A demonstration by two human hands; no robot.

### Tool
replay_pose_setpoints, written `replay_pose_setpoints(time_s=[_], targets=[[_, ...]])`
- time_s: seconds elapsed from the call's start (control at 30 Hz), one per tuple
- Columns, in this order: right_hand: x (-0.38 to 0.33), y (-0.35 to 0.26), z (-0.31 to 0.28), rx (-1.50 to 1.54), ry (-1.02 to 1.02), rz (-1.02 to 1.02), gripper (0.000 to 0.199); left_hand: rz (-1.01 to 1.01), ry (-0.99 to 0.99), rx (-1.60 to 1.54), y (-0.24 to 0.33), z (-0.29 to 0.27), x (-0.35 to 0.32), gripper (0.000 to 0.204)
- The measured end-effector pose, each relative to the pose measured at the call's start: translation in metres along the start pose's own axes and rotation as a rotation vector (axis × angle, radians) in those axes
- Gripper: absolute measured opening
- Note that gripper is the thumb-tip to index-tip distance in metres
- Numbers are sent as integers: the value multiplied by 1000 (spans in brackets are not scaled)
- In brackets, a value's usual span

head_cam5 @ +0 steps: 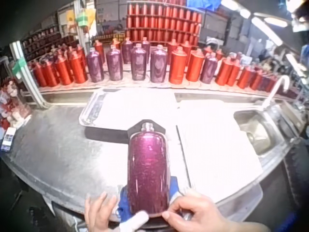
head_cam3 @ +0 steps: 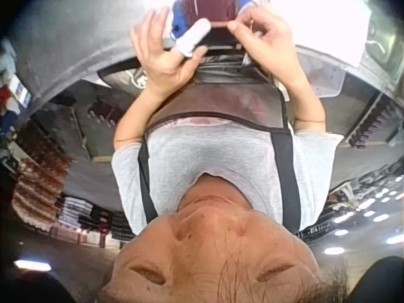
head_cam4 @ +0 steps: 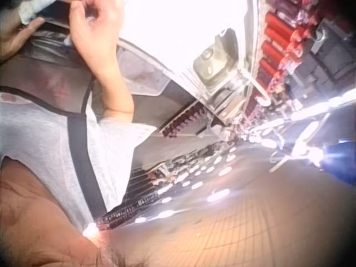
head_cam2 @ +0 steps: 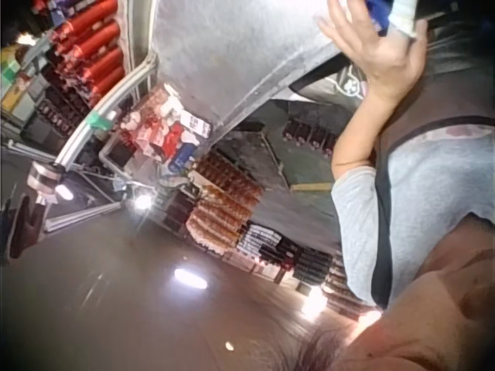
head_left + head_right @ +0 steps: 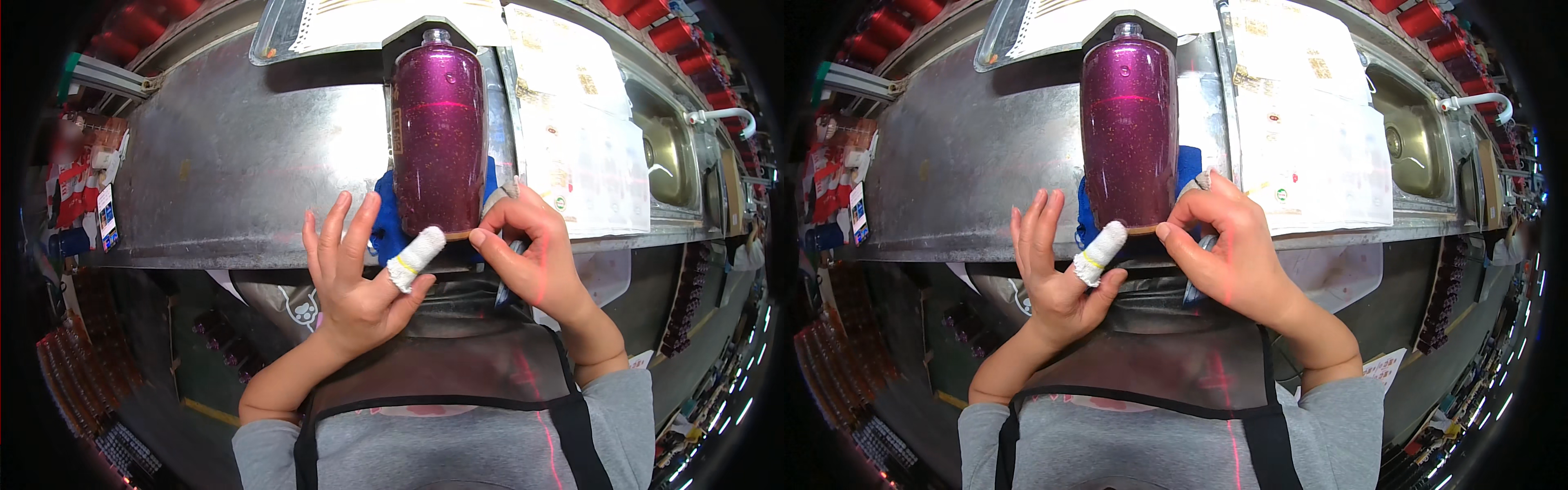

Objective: The person is manually applying gold-colored labels to purple glass bottles on a production line.

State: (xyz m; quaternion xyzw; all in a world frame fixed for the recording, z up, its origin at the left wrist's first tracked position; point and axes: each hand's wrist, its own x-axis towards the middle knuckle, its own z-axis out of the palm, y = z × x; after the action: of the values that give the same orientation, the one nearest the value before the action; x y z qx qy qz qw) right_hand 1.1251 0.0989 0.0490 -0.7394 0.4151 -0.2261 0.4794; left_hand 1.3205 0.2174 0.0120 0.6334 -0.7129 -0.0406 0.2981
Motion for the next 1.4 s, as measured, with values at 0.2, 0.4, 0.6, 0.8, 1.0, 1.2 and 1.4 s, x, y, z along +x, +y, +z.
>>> replay_pose_setpoints(time_s=[0.2,0.4,0.6,0.8,1.0,1.2,1.4], targets=[[2,1,-2,42,-9,27,11,-41,70,-42,-6,5,-5,34],[1,4,-10,2,-69,1,11,146,9,40,-2,-9,16,35],[0,10,-7,30,-42,63,11,230,-42,130,5,-14,34,32],[-2,22,-5,114,-6,54,6,271,13,61,17,13,53,36],[1,11,-7,35,-49,44,6,155,163,-148,-13,27,47,80],[-5,-3,-19,28,-90,74,6,43,103,-304,-18,24,22,74],[-8,-9,-19,66,-73,27,8,109,42,-235,-34,24,-12,61]])
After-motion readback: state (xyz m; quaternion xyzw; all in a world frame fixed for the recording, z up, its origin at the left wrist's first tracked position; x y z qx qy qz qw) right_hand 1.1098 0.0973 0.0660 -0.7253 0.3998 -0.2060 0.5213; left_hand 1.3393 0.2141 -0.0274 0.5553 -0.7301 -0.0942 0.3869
